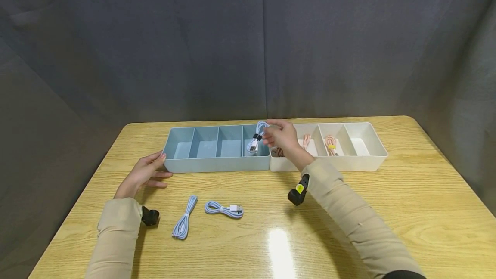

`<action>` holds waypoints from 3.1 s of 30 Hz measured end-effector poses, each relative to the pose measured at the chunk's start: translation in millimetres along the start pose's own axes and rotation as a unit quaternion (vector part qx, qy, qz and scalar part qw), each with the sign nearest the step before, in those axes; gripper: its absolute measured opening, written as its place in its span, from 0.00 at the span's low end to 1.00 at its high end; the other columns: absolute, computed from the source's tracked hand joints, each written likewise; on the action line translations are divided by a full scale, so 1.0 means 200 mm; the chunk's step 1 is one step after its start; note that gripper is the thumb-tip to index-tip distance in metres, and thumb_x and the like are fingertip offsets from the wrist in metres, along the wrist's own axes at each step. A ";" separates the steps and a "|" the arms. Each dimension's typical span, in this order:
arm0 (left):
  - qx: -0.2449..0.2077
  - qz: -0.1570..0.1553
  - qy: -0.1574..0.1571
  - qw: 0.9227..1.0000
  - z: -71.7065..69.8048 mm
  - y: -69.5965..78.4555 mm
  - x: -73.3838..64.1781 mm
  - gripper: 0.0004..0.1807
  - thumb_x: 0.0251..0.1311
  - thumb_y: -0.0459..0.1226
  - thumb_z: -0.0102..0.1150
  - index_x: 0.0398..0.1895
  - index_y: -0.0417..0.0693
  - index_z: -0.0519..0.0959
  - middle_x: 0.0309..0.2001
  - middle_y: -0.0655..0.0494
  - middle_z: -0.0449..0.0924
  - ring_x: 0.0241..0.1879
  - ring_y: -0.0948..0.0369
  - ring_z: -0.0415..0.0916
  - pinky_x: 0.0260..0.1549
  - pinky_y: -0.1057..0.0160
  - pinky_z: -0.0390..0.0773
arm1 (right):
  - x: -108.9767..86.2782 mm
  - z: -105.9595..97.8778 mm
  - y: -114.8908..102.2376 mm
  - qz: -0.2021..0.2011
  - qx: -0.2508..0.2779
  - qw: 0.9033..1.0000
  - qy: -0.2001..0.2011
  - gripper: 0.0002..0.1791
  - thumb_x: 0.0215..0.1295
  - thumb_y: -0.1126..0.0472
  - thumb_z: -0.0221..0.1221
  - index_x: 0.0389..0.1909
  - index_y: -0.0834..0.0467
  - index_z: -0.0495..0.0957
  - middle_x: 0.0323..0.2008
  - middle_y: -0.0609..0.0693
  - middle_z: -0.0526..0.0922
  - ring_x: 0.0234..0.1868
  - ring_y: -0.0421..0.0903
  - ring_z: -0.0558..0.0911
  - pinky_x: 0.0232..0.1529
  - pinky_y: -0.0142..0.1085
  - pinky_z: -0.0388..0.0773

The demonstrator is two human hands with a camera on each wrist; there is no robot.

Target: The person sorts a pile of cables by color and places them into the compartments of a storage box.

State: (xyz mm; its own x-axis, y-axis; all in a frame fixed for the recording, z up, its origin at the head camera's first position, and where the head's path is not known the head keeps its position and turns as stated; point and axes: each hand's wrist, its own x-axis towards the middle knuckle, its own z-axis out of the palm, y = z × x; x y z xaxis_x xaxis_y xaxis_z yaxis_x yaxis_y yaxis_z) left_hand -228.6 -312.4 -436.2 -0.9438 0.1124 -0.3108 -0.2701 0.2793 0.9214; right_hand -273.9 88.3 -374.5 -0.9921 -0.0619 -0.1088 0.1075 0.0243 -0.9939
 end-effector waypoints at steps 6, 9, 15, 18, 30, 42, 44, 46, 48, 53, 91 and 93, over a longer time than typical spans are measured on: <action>0.000 -0.003 0.006 1.000 0.00 0.00 0.00 0.49 0.54 0.63 0.50 0.72 0.48 0.45 0.63 0.31 0.56 0.38 0.58 0.80 0.35 0.50 0.81 | 0.01 -0.01 0.01 0.013 -0.014 1.000 -0.011 0.20 0.65 0.68 0.51 0.58 0.66 0.68 0.30 0.61 0.82 0.18 0.40 0.80 0.21 0.30 0.79; -0.001 -0.005 0.002 1.000 0.00 0.01 -0.01 0.51 0.52 0.64 0.50 0.72 0.48 0.45 0.63 0.32 0.54 0.37 0.59 0.80 0.35 0.50 0.81 | 0.01 -0.01 0.01 0.013 -0.008 1.000 -0.014 0.21 0.64 0.69 0.51 0.58 0.67 0.67 0.32 0.63 0.82 0.18 0.40 0.80 0.21 0.30 0.79; 0.002 -0.007 -0.003 1.000 0.01 0.04 -0.03 0.54 0.49 0.66 0.51 0.72 0.48 0.44 0.64 0.32 0.53 0.36 0.62 0.80 0.36 0.51 0.81 | -0.01 -0.01 0.01 0.011 -0.006 1.000 -0.015 0.22 0.64 0.69 0.52 0.59 0.68 0.67 0.31 0.59 0.82 0.19 0.40 0.80 0.21 0.29 0.79; 0.002 -0.005 0.000 1.000 0.01 0.03 -0.02 0.53 0.50 0.65 0.50 0.72 0.48 0.44 0.64 0.32 0.53 0.36 0.61 0.80 0.36 0.51 0.81 | -0.02 -0.01 0.01 0.002 -0.011 1.000 -0.021 0.22 0.64 0.68 0.52 0.59 0.68 0.67 0.32 0.60 0.82 0.20 0.41 0.80 0.22 0.30 0.79; 0.001 0.001 0.001 1.000 0.00 0.01 0.00 0.53 0.51 0.65 0.51 0.72 0.47 0.44 0.65 0.32 0.52 0.36 0.61 0.80 0.35 0.50 0.80 | -0.08 -0.02 -0.01 -0.001 -0.010 0.999 -0.035 0.20 0.62 0.64 0.56 0.55 0.65 0.71 0.40 0.67 0.80 0.20 0.40 0.80 0.23 0.29 0.80; 0.000 0.000 -0.005 1.000 0.01 0.03 -0.02 0.54 0.49 0.66 0.51 0.72 0.48 0.43 0.64 0.32 0.53 0.36 0.61 0.80 0.36 0.51 0.81 | -0.15 -0.03 -0.03 -0.023 -0.010 0.998 -0.059 0.20 0.62 0.62 0.58 0.54 0.64 0.73 0.33 0.58 0.83 0.21 0.42 0.80 0.25 0.32 0.81; -0.001 0.001 -0.005 1.000 0.01 0.02 -0.01 0.53 0.50 0.65 0.51 0.72 0.48 0.43 0.64 0.32 0.52 0.36 0.61 0.80 0.35 0.51 0.81 | -0.16 -0.03 -0.04 -0.024 -0.005 0.998 -0.064 0.20 0.62 0.62 0.58 0.54 0.64 0.73 0.33 0.58 0.82 0.21 0.42 0.80 0.24 0.32 0.81; -0.002 0.001 -0.004 1.000 0.01 0.02 -0.01 0.52 0.51 0.65 0.50 0.72 0.48 0.44 0.64 0.32 0.52 0.36 0.61 0.80 0.35 0.51 0.81 | -0.18 -0.03 -0.04 -0.025 -0.002 0.997 -0.069 0.20 0.62 0.62 0.58 0.54 0.63 0.73 0.34 0.60 0.82 0.21 0.42 0.81 0.23 0.32 0.80; -0.003 0.001 -0.003 1.000 0.01 0.01 0.00 0.52 0.52 0.64 0.50 0.72 0.48 0.44 0.64 0.32 0.52 0.36 0.61 0.80 0.35 0.51 0.81 | -0.19 -0.03 -0.05 -0.026 0.001 0.997 -0.073 0.20 0.62 0.62 0.57 0.54 0.63 0.73 0.36 0.62 0.81 0.22 0.42 0.81 0.22 0.32 0.80; -0.004 0.000 -0.005 1.000 0.00 0.00 0.01 0.52 0.52 0.64 0.50 0.72 0.48 0.43 0.64 0.31 0.52 0.36 0.61 0.80 0.35 0.51 0.80 | -0.21 -0.03 -0.05 -0.033 -0.003 0.996 -0.078 0.19 0.63 0.63 0.57 0.55 0.63 0.72 0.37 0.64 0.80 0.23 0.42 0.81 0.24 0.32 0.80; -0.005 -0.003 -0.009 1.000 0.00 0.02 0.00 0.54 0.49 0.66 0.51 0.72 0.48 0.42 0.64 0.30 0.52 0.38 0.60 0.80 0.37 0.51 0.80 | -0.36 0.04 -0.02 -0.066 -0.081 0.982 -0.154 0.19 0.59 0.62 0.61 0.51 0.64 0.75 0.37 0.57 0.81 0.31 0.56 0.82 0.29 0.46 0.81; -0.005 -0.003 -0.009 1.000 0.01 0.03 -0.01 0.54 0.49 0.66 0.51 0.72 0.48 0.42 0.64 0.30 0.52 0.38 0.60 0.80 0.37 0.51 0.80 | -0.36 0.04 -0.01 -0.067 -0.093 0.980 -0.162 0.20 0.58 0.61 0.62 0.51 0.63 0.76 0.37 0.59 0.81 0.31 0.56 0.82 0.28 0.46 0.81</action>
State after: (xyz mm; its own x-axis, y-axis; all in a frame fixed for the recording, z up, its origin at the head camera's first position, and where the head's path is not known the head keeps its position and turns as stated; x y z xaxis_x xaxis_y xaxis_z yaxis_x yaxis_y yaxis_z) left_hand -227.7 -309.8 -431.0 -0.9385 0.1283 -0.3207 -0.2779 0.2707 0.9217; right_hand -201.7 83.8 -365.4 -0.9212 -0.3890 -0.0066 -0.0665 0.1742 -0.9825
